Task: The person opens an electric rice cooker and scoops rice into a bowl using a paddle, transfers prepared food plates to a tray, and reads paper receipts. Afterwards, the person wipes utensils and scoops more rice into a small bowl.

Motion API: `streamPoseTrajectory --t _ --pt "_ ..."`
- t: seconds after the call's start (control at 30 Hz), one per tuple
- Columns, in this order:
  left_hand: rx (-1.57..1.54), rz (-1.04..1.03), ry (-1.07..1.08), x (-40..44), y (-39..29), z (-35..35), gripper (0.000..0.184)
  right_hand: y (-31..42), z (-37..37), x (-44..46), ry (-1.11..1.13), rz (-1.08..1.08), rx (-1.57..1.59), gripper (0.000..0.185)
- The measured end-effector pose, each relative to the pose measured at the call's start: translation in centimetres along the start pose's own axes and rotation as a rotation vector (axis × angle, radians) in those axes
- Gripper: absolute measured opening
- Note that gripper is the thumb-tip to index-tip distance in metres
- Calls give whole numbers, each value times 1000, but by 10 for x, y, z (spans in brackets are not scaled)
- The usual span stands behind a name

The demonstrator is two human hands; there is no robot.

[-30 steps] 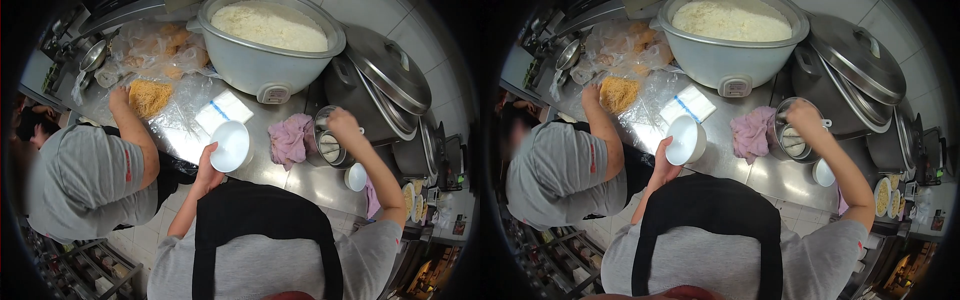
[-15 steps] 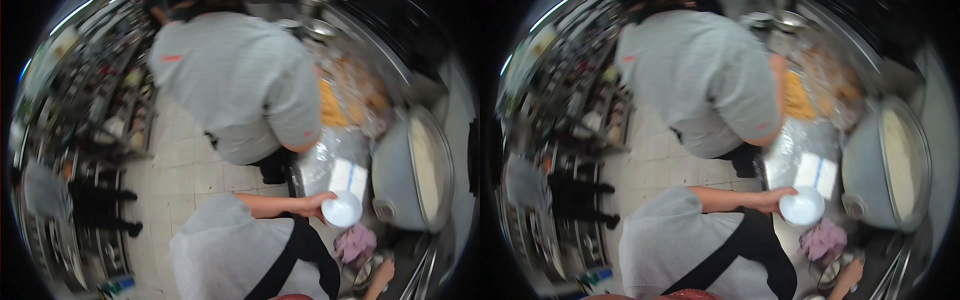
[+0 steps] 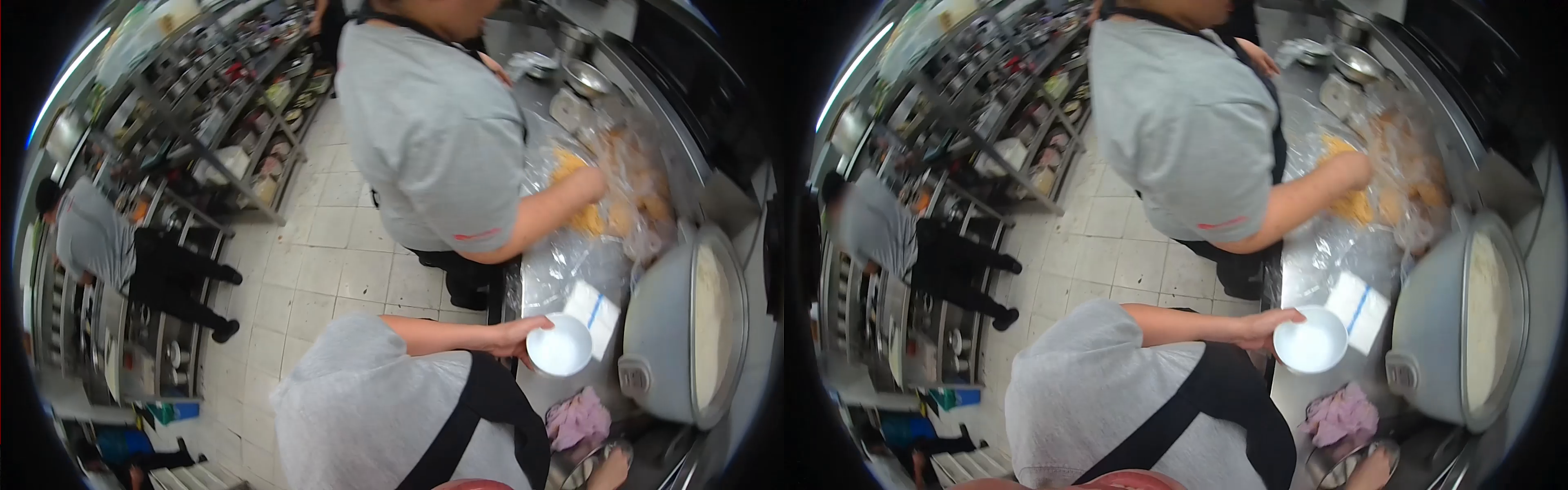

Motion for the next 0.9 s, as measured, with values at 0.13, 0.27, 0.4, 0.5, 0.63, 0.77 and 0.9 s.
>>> streamPoseTrajectory --t 0.13,0.27,0.4,0.5,0.63,0.77,0.9 --pt "-3 42 -30 -2 2 4 53 -6 -2 -6 3 -51 -53 11" --pt "-25 73 -74 1 2 5 51 -32 22 -34 2 -166 113 21" --pt "30 -68 -180 5 -3 5 45 -35 54 -71 -209 -318 459 19" --pt "-17 -6 -94 13 -1 9 50 -55 14 -100 -380 -545 1249 10" --pt "-26 100 -61 27 3 14 47 -52 2 -119 -256 -636 1339 9" --pt "-34 137 -45 31 -2 14 47 -40 -4 -125 -416 -551 1305 9" --pt "0 153 -23 36 -8 7 47 -39 -13 -132 -395 -720 1447 9"
Point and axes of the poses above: each hand's wrist, its own x-axis towards the middle knuckle, its own z-axis out of the back of the hand, y = z × x, the point moved 5 cm from there along x, towards the middle knuckle, and after that the axes turned 7 degrees about y, right-handed, at the moved point
